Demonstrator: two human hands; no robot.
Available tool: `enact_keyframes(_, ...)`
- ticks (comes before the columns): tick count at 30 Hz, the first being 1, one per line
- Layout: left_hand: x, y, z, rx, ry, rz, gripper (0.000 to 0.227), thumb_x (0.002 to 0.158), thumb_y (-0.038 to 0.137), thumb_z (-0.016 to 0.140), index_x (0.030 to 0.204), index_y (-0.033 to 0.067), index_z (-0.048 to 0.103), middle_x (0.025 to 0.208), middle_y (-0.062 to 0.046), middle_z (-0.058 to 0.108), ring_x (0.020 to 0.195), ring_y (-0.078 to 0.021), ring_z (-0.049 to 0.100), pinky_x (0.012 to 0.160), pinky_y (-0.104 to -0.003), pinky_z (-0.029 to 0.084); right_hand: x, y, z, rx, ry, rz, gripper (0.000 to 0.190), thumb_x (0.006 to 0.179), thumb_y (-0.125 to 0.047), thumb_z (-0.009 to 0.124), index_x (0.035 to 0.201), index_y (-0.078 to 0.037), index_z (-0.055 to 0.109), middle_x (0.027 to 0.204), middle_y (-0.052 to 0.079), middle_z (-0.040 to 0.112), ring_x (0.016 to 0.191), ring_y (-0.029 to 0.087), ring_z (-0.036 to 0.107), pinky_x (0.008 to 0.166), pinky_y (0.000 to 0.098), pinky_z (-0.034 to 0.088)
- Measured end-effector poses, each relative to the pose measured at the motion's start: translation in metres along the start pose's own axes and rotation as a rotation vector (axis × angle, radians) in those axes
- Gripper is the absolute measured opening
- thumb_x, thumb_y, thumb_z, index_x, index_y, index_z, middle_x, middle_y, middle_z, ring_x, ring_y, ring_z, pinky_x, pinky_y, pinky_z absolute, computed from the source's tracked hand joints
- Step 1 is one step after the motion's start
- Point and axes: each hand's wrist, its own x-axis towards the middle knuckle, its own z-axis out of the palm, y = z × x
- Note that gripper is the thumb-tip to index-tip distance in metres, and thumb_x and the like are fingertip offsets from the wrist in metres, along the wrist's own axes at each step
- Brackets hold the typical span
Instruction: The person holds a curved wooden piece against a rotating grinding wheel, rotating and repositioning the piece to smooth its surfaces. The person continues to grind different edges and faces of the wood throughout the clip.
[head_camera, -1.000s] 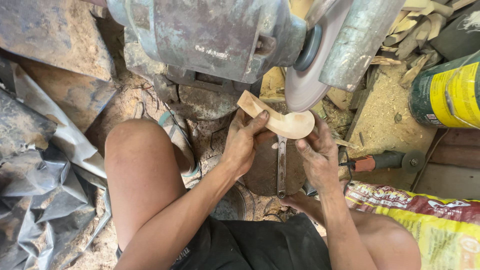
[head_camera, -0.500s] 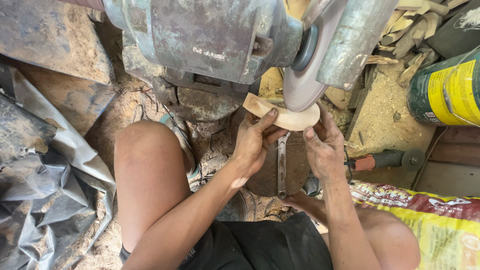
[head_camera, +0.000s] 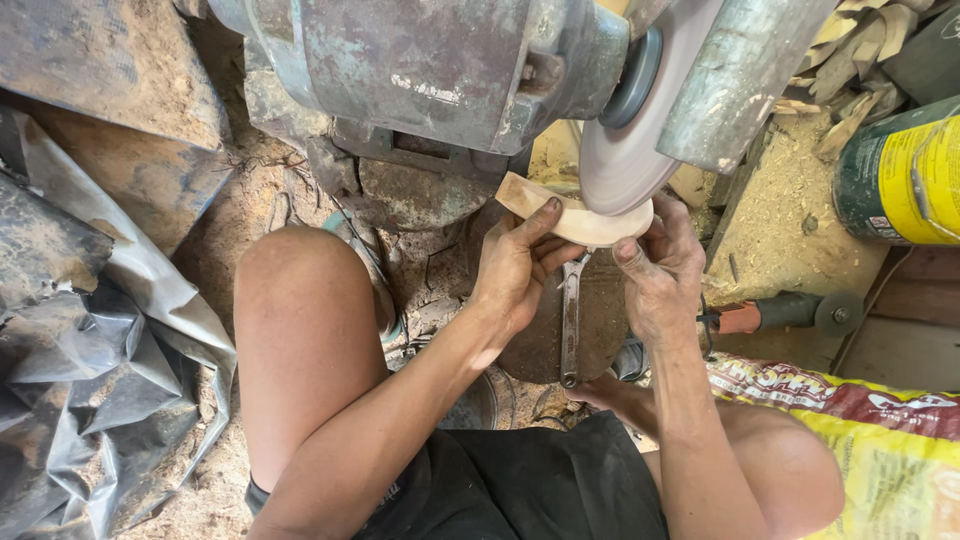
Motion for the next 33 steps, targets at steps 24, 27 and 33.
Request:
enact_keyframes(24,-0.023,0.011,-0.004,0.186,-0.065,0.130,0.055,0.095,0.018,0.070,0.138,-0.0035,0.044,0.123,-0.018,0.062,0.109,-0.0238,0.068,0.089,-0.034,0.063,-0.027,-0.008,0.005,0.060,-0.070,0.025,0.081,0.092,-0.021,0.080,0.154,0.009,0.037,0.143,0.019,0.059,0.134,0.023,0.057,0.119,0.0382,0.045)
enact_keyframes(27,-0.025,0.012,0.001,0.234,-0.031,0.136,0.065,0.090,0.016,0.071,0.142,0.0030,0.035,0.125,-0.023,0.063,0.113,-0.0267,0.068,0.094,-0.033,0.062,-0.023,-0.009,0.001,0.174,-0.068,0.091,0.078,0.093,-0.017,0.076,0.155,0.009,0.036,0.146,0.020,0.057,0.136,0.024,0.056,0.119,0.0381,0.045)
enact_keyframes(33,-0.030,0.011,0.004,0.072,-0.053,0.103,0.064,0.093,0.024,0.067,0.144,0.0038,0.034,0.128,-0.019,0.062,0.116,-0.0275,0.067,0.096,-0.036,0.062,-0.016,-0.005,-0.007,0.232,0.020,0.146,0.062,0.098,-0.009,0.069,0.152,0.007,0.043,0.145,0.015,0.058,0.134,0.021,0.056,0.117,0.0353,0.043)
